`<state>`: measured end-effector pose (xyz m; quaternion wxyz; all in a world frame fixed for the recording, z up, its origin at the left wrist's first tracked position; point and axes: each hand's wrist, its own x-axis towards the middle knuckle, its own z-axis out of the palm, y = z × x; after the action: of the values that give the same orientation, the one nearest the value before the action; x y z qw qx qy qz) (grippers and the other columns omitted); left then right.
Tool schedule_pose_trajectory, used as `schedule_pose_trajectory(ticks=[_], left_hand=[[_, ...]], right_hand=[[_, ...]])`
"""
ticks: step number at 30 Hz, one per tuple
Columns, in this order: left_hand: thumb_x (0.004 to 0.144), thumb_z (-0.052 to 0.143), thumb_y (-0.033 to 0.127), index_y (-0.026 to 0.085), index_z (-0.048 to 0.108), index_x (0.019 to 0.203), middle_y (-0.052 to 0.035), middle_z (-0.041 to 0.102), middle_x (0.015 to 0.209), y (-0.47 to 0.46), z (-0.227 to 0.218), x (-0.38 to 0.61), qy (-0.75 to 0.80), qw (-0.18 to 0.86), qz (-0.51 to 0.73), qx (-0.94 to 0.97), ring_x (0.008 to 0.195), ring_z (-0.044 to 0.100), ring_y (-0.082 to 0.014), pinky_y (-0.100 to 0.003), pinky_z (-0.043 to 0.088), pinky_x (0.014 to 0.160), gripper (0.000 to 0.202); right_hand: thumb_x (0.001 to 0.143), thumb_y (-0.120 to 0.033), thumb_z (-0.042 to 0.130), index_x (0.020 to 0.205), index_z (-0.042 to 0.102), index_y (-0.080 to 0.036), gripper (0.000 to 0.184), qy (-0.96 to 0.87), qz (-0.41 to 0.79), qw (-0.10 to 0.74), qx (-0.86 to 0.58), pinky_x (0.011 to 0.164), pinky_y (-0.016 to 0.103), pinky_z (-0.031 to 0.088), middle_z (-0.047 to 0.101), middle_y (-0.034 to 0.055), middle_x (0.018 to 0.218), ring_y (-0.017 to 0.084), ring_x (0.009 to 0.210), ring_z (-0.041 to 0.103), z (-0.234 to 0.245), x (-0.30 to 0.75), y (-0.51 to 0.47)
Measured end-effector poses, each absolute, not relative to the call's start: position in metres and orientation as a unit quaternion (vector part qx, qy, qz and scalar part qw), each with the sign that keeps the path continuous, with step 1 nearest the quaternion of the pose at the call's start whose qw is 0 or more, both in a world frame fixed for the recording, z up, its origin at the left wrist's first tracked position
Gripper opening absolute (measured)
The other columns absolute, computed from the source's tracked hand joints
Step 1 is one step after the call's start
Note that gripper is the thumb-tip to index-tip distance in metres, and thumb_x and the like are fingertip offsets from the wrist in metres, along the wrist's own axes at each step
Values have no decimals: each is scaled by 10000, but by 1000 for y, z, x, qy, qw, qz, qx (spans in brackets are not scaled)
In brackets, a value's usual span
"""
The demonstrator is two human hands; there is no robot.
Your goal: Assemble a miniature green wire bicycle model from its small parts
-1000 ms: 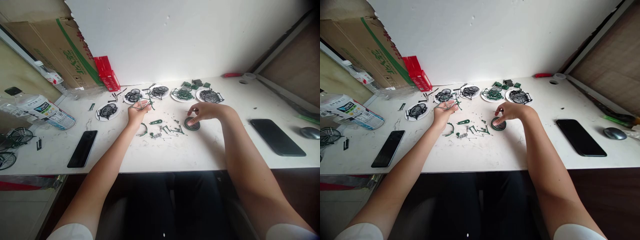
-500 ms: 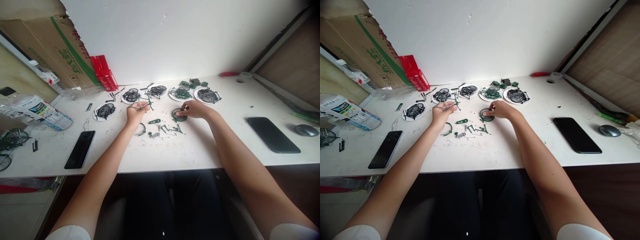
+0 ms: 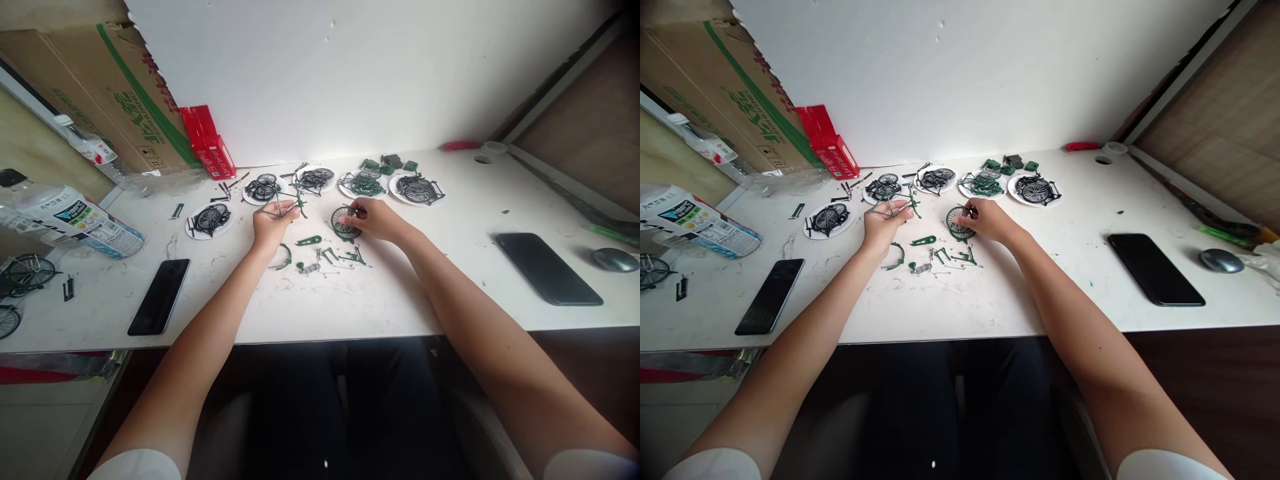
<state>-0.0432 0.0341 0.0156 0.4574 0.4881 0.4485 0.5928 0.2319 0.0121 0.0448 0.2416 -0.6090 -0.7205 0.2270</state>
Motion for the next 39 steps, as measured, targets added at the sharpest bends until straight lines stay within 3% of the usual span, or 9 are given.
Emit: schedule_pose_trajectory(ticks=[7, 13, 18, 21, 27, 33, 39], left_hand=[[571, 1032, 418, 157, 801, 1107, -131, 834, 1043, 29, 20, -43, 459, 495, 566, 473, 989, 793, -262, -360, 580, 886, 640], [586, 1037, 411, 170, 791, 1151, -112, 834, 1018, 33, 18, -47, 438, 545, 559, 446, 1007, 801, -250, -362, 562, 946, 662], [596, 1039, 369, 172, 787, 1136, -100, 828, 1018, 33, 18, -47, 412, 566, 574, 424, 988, 811, -243, -372, 556, 980, 627], [599, 1038, 364, 171, 796, 1123, -97, 828, 1016, 33, 18, -47, 407, 566, 575, 427, 971, 811, -237, -377, 559, 986, 609], [600, 1039, 368, 177, 808, 1090, -91, 831, 996, 34, 17, -47, 409, 558, 581, 430, 956, 806, -230, -387, 566, 993, 575], [609, 1039, 373, 159, 794, 1083, -103, 829, 981, 30, 20, -46, 416, 554, 573, 437, 952, 810, -243, -413, 579, 995, 575], [620, 1039, 380, 156, 789, 1122, -103, 825, 978, 30, 19, -45, 414, 560, 566, 441, 993, 808, -248, -435, 579, 1043, 604]], right_hand=[[1027, -487, 599, 847, 580, -209, 332, -722, 211, 342, -563, 651, 339, 326, 531, 13, 696, 174, 660, 433, 42, 226, 14], [938, -440, 723, 991, 645, -199, 259, -680, 280, 446, -510, 623, 313, 343, 605, 16, 782, 147, 635, 432, 37, 214, 11], [895, -338, 750, 961, 717, -191, 165, -702, 234, 458, -493, 601, 298, 292, 398, -65, 612, 122, 577, 308, 34, 203, 2], [873, -314, 756, 913, 740, -185, 136, -708, 232, 456, -487, 582, 290, 255, 367, -73, 587, 112, 566, 267, 32, 199, -2], [873, -363, 775, 845, 735, -183, 187, -706, 236, 478, -466, 565, 289, 240, 435, -51, 593, 108, 563, 277, 30, 195, -4], [888, -581, 800, 807, 696, -197, 405, -700, 238, 495, -457, 549, 291, 244, 479, -32, 604, 112, 561, 288, 33, 190, -9], [866, -655, 810, 778, 652, -213, 477, -709, 241, 484, -453, 543, 289, 239, 420, -53, 563, 111, 553, 276, 33, 185, -12]])
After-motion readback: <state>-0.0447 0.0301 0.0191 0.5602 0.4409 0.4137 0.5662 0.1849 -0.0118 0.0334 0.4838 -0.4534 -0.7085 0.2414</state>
